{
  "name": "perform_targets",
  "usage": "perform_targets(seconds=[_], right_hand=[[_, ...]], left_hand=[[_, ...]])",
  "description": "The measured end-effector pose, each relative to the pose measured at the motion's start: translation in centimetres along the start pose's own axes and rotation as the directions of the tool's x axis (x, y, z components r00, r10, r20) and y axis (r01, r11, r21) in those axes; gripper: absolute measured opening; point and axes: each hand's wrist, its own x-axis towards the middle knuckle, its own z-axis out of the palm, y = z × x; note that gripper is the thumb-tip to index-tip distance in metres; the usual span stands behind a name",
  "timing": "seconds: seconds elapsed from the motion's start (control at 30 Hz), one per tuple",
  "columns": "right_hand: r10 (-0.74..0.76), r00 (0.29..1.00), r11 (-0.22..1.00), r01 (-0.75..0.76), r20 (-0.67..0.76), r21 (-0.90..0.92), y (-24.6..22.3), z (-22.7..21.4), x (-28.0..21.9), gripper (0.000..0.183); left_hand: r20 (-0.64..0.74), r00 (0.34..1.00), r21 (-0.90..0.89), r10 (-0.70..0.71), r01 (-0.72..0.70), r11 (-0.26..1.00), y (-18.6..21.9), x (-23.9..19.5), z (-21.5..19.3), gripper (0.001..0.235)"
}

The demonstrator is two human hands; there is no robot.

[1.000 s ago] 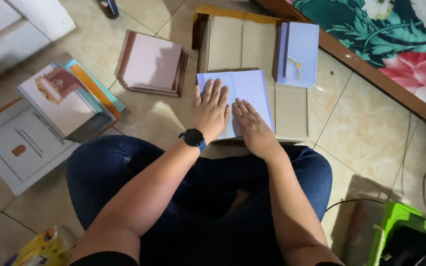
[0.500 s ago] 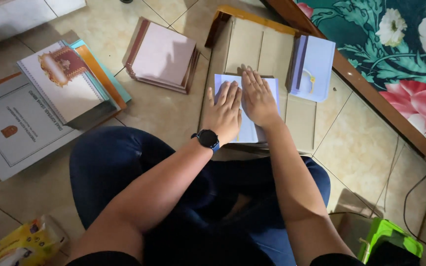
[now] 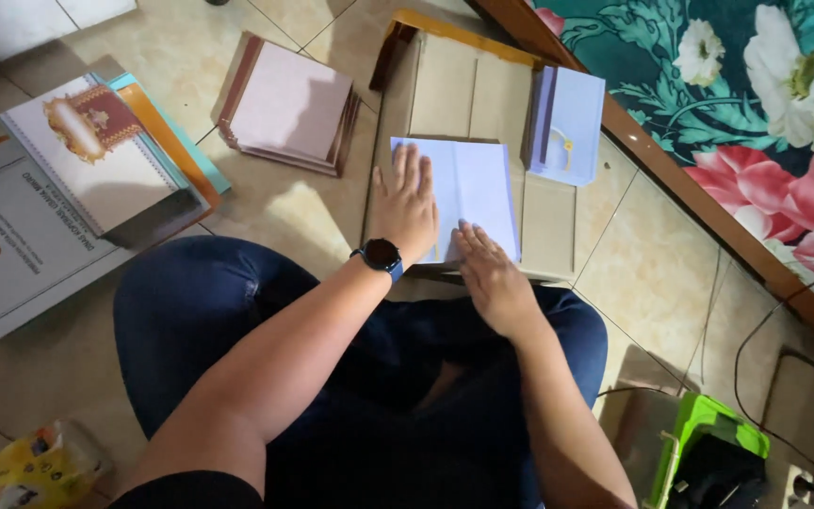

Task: Folding white papers and inserting them into light blue folders while sitting on the floor.

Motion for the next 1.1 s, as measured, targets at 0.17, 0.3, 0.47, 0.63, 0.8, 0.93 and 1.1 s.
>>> perform_targets(seconds=[0.17,0.3,0.47,0.63,0.8,0.93,1.1], right_hand=[[0.445,0.895,0.855,-0.417,-0.022,0.308,-0.2,-0.6,2.9,0.041],[0.511,0.855,0.799,-0.436,-0.086,0.414,-0.2,2.3,5.0,0.038],[0.466,0.879,0.8,-0.369,-0.103,0.473,-3.3,2.0,5.5,0.042],[0.438,0.888,0.793,-0.309,-0.14,0.525,-3.5,1.6,5.1,0.041],[0.525,0.847,0.648,-0.335,-0.082,0.684,-5.1,-1.4,5.2,0.072],[0.536,0.833,0.594,-0.257,-0.136,0.762,-2.3,-1.2,3.9,0.077],[0.597,0.74,0.543,-0.087,-0.311,0.835,1.7,-4.9,3.3,0.041]], left_hand=[[-0.06,0.973,-0.255,-0.222,0.2,0.946,-0.5,0.0,-0.1,0.09],[0.081,0.917,-0.45,-0.391,0.384,0.806,-3.3,0.3,3.8,0.084],[-0.118,0.932,-0.357,-0.344,0.283,0.89,-3.1,0.5,-0.6,0.053],[-0.153,0.952,-0.378,-0.266,0.192,0.906,-1.4,0.2,-2.8,0.024],[-0.063,0.957,-0.755,-0.282,0.14,0.641,0.7,-0.6,-5.8,0.026],[0.106,0.94,-0.844,-0.325,0.258,0.471,0.7,0.1,-6.3,0.026],[-0.043,0.994,-0.857,-0.104,0.017,0.515,4.2,2.9,-7.9,0.049]])
